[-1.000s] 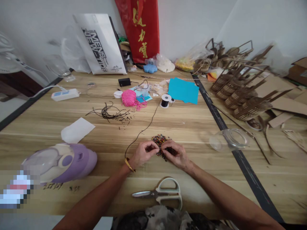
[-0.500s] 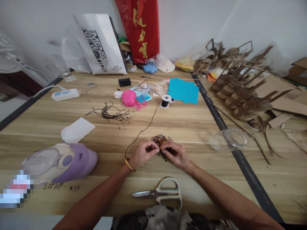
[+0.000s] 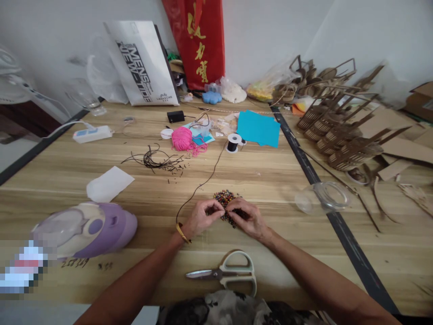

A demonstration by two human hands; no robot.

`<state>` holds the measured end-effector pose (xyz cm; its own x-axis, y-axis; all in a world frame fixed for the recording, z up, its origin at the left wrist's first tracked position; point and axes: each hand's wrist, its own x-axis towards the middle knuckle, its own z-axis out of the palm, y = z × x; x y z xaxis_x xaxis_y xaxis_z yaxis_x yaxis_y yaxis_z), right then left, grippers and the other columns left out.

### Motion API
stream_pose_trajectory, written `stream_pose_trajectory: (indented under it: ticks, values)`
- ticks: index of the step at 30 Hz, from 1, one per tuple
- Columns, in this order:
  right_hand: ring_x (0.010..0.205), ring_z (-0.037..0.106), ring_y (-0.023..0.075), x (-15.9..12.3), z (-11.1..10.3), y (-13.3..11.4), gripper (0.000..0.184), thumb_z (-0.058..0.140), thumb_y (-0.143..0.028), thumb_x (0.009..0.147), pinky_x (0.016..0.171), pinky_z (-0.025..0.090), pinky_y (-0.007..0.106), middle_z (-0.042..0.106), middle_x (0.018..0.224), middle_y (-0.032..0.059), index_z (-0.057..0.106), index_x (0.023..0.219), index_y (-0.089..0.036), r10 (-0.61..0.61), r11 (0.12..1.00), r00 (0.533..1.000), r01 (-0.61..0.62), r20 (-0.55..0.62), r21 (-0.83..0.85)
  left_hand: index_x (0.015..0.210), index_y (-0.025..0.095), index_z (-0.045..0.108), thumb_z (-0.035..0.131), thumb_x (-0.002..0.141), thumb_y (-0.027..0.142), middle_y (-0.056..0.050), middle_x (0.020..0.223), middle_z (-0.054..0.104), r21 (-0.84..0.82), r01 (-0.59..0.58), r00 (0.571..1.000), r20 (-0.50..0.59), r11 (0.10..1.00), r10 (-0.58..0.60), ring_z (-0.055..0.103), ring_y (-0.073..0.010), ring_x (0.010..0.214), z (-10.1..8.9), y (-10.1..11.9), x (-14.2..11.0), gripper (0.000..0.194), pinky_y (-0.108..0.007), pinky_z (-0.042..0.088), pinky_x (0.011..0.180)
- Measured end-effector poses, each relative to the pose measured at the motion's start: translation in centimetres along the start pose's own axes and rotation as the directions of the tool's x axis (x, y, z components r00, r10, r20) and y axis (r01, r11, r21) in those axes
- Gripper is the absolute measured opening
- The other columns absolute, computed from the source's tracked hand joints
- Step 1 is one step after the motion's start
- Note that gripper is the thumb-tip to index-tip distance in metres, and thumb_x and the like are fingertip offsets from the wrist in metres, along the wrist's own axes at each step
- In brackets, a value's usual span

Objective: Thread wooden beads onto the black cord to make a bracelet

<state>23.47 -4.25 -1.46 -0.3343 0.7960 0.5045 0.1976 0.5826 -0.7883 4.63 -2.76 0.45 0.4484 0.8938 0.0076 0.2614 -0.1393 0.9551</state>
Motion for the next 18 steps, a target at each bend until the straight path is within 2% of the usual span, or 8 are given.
stream_pose_trajectory:
  ticks: [11,18]
  values:
    - [0.081,0.063,0.0174,-0.16,0.03,0.27,0.009,0.057,-0.022,0.089,0.076,0.052,0.034,0.067,0.084,0.0084,0.064,0.091,-0.017,-0.012,1.0,1.0,0.012,0.006,0.0,0.07,0.014,0.063,0.061,0.077,0.024,-0.001,0.064,0.062,-0.012,0.012,1.0,0.005,1.0,-0.012,0.051,-0.0111,0.06,0.05,0.05,-0.01,0.013,-0.022,0.039,0.058]
    - [0.08,0.063,0.0169,-0.34,0.1,0.24,0.011,0.057,-0.025,0.089,0.075,0.052,0.032,0.067,0.084,0.0077,0.063,0.092,-0.017,0.031,0.999,0.999,-0.031,-0.012,-0.01,0.071,0.014,0.063,0.061,0.077,0.025,0.0,0.064,0.062,-0.015,0.013,1.0,0.018,1.0,-0.012,0.051,-0.0111,0.061,0.09,-0.16,-0.03,0.013,-0.022,0.04,0.06]
